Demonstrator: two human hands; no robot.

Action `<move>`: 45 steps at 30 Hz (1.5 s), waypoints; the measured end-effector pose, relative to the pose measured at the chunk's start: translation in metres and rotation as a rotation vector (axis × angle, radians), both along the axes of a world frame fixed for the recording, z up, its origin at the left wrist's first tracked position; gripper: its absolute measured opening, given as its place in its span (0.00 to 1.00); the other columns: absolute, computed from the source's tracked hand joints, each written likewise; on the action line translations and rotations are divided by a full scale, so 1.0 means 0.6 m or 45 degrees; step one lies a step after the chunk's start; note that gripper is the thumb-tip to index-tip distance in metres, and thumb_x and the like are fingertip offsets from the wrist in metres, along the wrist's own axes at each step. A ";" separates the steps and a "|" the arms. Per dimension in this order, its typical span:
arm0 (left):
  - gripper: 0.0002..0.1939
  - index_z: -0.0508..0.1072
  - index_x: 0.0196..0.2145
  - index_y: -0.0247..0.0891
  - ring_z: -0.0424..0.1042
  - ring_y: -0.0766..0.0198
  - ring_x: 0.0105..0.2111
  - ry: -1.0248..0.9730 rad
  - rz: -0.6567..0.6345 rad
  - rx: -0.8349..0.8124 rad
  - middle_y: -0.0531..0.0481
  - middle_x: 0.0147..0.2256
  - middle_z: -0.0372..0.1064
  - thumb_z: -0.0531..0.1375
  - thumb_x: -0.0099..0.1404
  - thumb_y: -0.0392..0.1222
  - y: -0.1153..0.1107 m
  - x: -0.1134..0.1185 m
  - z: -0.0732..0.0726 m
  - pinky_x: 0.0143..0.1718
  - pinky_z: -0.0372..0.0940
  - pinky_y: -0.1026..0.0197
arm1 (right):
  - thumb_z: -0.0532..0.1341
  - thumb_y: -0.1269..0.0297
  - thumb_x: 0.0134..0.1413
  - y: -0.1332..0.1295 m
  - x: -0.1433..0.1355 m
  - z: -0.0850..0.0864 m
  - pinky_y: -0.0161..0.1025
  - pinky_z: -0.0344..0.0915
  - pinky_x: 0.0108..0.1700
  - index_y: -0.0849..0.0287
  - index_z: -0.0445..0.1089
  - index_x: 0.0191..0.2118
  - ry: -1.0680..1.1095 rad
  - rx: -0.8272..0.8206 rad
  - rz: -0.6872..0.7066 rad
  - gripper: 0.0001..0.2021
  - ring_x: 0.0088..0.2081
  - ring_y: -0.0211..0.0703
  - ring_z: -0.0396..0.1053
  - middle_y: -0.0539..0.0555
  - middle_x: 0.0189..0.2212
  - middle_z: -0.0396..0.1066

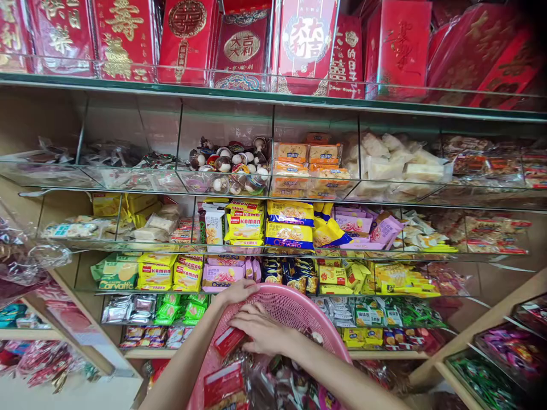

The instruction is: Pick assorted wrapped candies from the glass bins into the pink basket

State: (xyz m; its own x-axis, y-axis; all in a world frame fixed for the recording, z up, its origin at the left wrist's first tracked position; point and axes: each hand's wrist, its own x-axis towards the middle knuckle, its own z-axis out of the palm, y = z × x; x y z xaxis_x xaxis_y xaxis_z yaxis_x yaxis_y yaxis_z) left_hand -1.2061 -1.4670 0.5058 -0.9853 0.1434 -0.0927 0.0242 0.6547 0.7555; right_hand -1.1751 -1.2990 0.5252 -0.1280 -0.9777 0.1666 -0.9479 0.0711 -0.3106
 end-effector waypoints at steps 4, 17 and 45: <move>0.23 0.67 0.25 0.39 0.61 0.62 0.30 0.036 -0.007 0.044 0.52 0.27 0.66 0.48 0.57 0.61 0.001 0.002 0.002 0.33 0.57 0.62 | 0.63 0.66 0.45 -0.021 -0.008 -0.016 0.46 0.51 0.54 0.58 0.61 0.53 -0.042 0.039 -0.017 0.25 0.49 0.48 0.60 0.55 0.45 0.67; 0.21 0.67 0.26 0.37 0.59 0.64 0.28 0.042 -0.045 0.073 0.52 0.25 0.62 0.49 0.58 0.59 -0.006 -0.005 0.000 0.30 0.55 0.62 | 0.62 0.63 0.48 0.010 -0.013 0.022 0.40 0.57 0.53 0.54 0.59 0.55 -0.792 -0.187 -0.064 0.27 0.50 0.43 0.62 0.54 0.52 0.63; 0.23 0.65 0.25 0.37 0.56 0.66 0.26 0.029 -0.066 0.079 0.54 0.23 0.58 0.49 0.57 0.62 -0.010 -0.015 -0.007 0.29 0.53 0.63 | 0.53 0.47 0.51 -0.052 0.016 0.015 0.33 0.64 0.19 0.60 0.61 0.24 -1.333 0.323 -0.654 0.19 0.15 0.35 0.64 0.49 0.15 0.64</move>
